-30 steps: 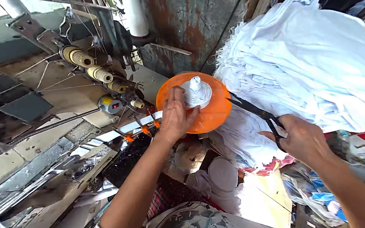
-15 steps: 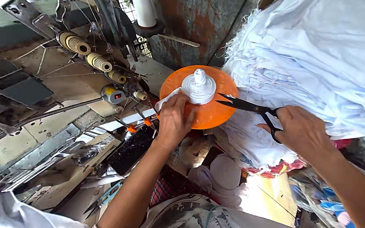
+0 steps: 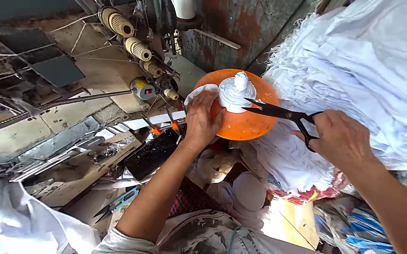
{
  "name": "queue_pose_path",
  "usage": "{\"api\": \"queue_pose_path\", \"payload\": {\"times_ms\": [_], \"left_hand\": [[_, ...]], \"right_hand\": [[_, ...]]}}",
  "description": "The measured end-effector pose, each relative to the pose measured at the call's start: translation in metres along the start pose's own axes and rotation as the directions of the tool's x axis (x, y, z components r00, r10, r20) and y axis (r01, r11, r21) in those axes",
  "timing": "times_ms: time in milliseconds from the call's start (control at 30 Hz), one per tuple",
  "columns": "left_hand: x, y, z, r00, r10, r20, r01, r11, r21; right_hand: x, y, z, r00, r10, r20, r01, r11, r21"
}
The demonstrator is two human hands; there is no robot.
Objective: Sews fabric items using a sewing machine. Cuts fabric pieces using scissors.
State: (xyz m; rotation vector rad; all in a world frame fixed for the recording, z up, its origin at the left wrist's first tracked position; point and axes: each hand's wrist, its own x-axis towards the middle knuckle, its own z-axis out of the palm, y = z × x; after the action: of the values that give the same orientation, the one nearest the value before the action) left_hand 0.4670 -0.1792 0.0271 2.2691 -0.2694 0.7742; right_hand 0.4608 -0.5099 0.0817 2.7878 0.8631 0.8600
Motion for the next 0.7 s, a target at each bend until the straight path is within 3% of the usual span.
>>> {"api": "queue_pose_path", "payload": {"times_ms": [200,400,533,700], "left_hand": [[0.006,-0.009,-0.004,0.995,0.007,0.099,-0.004,0.999,-0.037],[0.009,-0.011,-0.002,0.993,-0.035,0.112,0.041,0.998,-0.056],[0.011,-0.008,-0.005,0.989,-0.066,0.133,0.079,0.992,-0.096],[0.011,-0.008,-0.003,0.988,-0.081,0.128,0.094,0.991,-0.098]], "right_hand": [[0.023,0.001,0.009,0.996,-0.088,0.025,0.089,0.996,-0.021],[0.042,-0.006,0.012,0.982,-0.188,0.016,0.188,0.982,0.016],[0.051,-0.013,0.011,0.980,-0.194,0.054,0.190,0.979,0.072],[0.050,-0.021,0.005,0.985,-0.172,-0.003,0.172,0.984,-0.041]]}}
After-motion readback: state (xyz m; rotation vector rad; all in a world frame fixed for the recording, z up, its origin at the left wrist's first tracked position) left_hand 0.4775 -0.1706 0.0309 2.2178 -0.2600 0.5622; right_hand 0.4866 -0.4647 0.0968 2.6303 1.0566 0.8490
